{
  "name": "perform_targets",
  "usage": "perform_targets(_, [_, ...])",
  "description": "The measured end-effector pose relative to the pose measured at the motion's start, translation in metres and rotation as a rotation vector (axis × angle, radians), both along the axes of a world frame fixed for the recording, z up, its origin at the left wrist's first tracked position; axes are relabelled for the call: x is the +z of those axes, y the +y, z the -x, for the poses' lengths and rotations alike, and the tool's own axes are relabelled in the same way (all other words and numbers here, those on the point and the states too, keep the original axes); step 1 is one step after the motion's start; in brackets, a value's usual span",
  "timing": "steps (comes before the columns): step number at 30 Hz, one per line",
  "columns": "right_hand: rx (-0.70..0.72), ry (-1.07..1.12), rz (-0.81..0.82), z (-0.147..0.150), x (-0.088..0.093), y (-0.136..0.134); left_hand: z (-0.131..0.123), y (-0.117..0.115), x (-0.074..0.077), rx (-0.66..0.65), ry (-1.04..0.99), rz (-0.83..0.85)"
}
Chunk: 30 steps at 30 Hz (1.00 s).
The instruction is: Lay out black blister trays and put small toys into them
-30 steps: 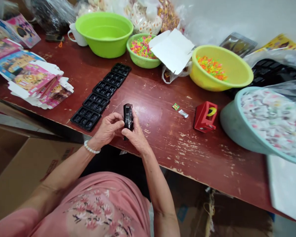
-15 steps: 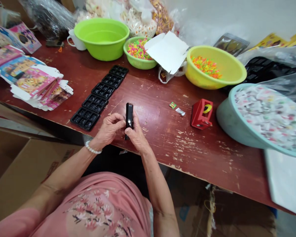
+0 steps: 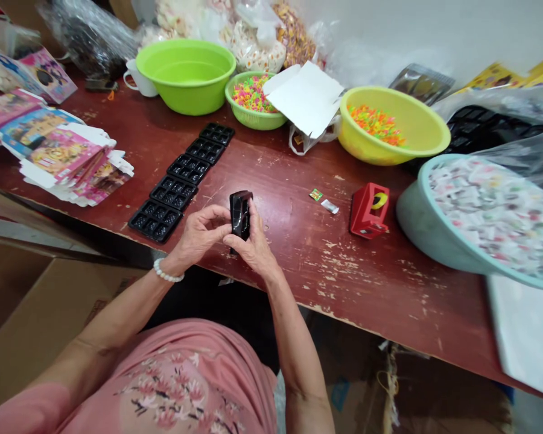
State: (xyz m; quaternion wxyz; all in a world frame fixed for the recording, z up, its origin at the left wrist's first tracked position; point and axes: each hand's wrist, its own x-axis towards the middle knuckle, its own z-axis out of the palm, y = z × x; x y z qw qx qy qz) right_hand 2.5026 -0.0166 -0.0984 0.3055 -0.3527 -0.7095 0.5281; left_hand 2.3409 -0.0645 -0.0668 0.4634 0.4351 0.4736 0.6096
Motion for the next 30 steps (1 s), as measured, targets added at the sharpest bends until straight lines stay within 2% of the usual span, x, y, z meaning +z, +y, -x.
perform_targets(4, [-0.023,-0.027,-0.025,-0.001,0.002,0.012,0.006,0.009,0.005,-0.135,0.094,0.021])
perform_targets(7, [-0.112,0.073,-0.031,-0.006,0.005,0.032,0.009,0.020,0.000,-0.089,0.150,0.000])
perform_targets(9, [-0.235,0.188,-0.010,-0.017,0.006,0.052,0.012,0.037,-0.009,-0.037,0.043,0.032])
perform_targets(11, [-0.383,0.273,0.001,-0.033,0.005,0.076,0.018,0.064,-0.021,-0.008,-0.155,0.122])
perform_targets(14, [-0.549,0.304,0.022,-0.057,0.000,0.104,0.027,0.123,-0.035,0.020,-0.399,0.287])
perform_targets(18, [-0.627,0.235,0.086,-0.072,-0.018,0.115,0.031,0.202,-0.046,0.113,-0.494,0.415])
perform_targets(21, [-0.606,0.179,0.095,-0.074,-0.031,0.110,0.035,0.238,-0.054,0.164,-0.498,0.441])
perform_targets(23, [-0.568,0.140,0.072,-0.073,-0.035,0.106,0.038,0.247,-0.057,0.174,-0.488,0.459])
perform_targets(25, [-0.542,0.092,0.031,-0.069,-0.034,0.101,0.041,0.242,-0.058,0.168,-0.465,0.479])
perform_targets(28, [-0.493,0.050,0.010,-0.055,-0.027,0.089,0.034,0.210,-0.050,0.153,-0.430,0.499])
perform_targets(30, [-0.430,0.087,0.049,-0.040,-0.022,0.077,0.021,0.174,-0.042,0.044,-0.440,0.444])
